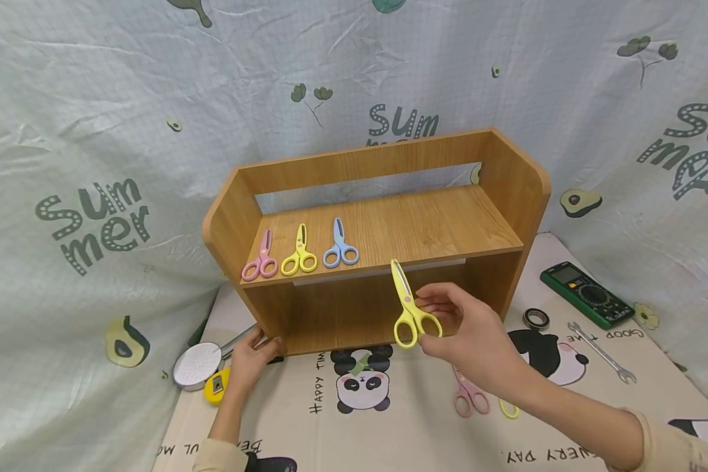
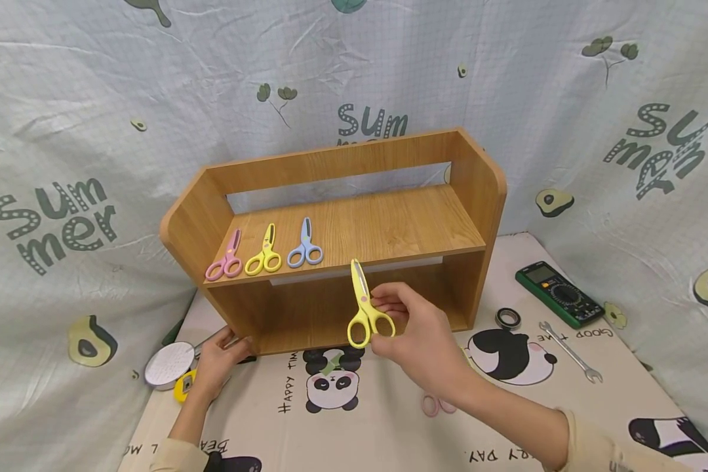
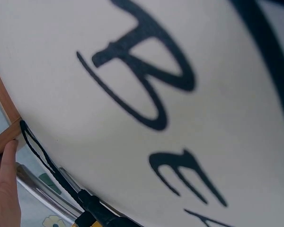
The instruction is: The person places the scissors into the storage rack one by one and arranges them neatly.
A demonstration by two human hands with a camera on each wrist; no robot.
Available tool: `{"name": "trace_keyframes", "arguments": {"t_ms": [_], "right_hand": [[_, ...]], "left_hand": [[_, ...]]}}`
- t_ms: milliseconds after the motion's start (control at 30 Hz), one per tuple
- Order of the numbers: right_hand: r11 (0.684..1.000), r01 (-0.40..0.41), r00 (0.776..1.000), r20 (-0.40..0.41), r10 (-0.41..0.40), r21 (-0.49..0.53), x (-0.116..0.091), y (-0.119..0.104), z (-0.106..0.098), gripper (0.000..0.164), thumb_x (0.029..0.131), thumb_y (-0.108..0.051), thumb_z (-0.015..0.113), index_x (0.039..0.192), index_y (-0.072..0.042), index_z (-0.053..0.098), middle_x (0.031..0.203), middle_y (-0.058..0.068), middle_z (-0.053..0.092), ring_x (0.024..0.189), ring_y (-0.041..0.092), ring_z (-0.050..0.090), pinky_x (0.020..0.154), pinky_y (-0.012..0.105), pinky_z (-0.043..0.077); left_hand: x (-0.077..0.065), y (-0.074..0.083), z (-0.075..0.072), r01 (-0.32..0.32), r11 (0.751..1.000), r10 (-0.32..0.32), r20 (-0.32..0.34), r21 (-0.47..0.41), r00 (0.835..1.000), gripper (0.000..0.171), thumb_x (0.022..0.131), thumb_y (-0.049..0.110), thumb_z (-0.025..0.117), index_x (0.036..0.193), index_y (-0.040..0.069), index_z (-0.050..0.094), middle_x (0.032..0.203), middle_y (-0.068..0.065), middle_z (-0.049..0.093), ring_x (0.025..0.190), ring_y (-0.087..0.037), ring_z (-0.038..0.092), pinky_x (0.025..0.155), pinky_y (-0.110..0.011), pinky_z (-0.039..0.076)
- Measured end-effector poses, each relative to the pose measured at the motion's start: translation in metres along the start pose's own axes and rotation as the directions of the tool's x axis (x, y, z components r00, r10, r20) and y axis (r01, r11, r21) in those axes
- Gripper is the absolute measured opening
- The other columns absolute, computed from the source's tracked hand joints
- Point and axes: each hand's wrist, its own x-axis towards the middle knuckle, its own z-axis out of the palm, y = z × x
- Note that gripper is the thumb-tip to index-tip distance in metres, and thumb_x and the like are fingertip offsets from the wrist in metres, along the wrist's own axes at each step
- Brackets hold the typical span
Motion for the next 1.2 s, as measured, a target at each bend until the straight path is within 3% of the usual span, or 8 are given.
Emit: {"name": "trace_keyframes", "arguments": {"t_ms": [233,567,933,1200], "right_hand": [[1.000,-0.014,1.000,0.015,0.014,-0.006,0.039,-0.011,-0.006,0.055,0.080,0.006,0.075,0.132,-0.001,0.060,0.124,0.012,0.067,0.115,0.024,0.066,0.105,0.029,0.057],[0.997,-0.071,0.997,0.017,0.071,-0.013,0.090,-0.012,-0.005,0.056,0.079,0.005,0.072,0.133,0.005,0.058,0.126,0.019,0.065,0.115,0.031,0.065,0.108,0.044,0.056],[0.989,-0.142,0.987,0.070,0.145,-0.041,0.132,-0.018,0.004,0.057,0.080,0.008,0.074,0.133,0.006,0.056,0.125,0.018,0.062,0.113,0.027,0.060,0.100,0.035,0.054],[0.987,-0.145,0.985,0.085,0.151,-0.074,0.145,-0.015,0.011,0.053,0.075,0.011,0.069,0.127,0.009,0.058,0.121,0.018,0.063,0.109,0.025,0.059,0.091,0.029,0.053]], "left_hand": [[0.001,-0.001,0.000,0.004,1.000,-0.004,-0.006,-0.005,1.000,0.066,0.100,0.008,0.064,0.159,-0.002,0.037,0.163,-0.026,0.039,0.141,-0.043,0.052,0.087,-0.017,0.060],[0.002,-0.002,-0.001,0.008,1.000,-0.008,-0.009,0.004,1.000,0.067,0.100,0.010,0.066,0.159,-0.001,0.037,0.163,-0.024,0.040,0.141,-0.042,0.053,0.090,-0.019,0.061],[0.000,-0.001,-0.001,0.005,1.000,-0.005,-0.010,0.018,1.000,0.066,0.100,0.010,0.066,0.159,-0.001,0.038,0.163,-0.023,0.041,0.141,-0.042,0.053,0.092,-0.020,0.061],[-0.001,0.000,0.000,-0.012,1.000,0.012,-0.015,0.020,1.000,0.064,0.099,0.010,0.066,0.157,-0.002,0.040,0.161,-0.026,0.042,0.139,-0.044,0.053,0.092,-0.020,0.061]]}}
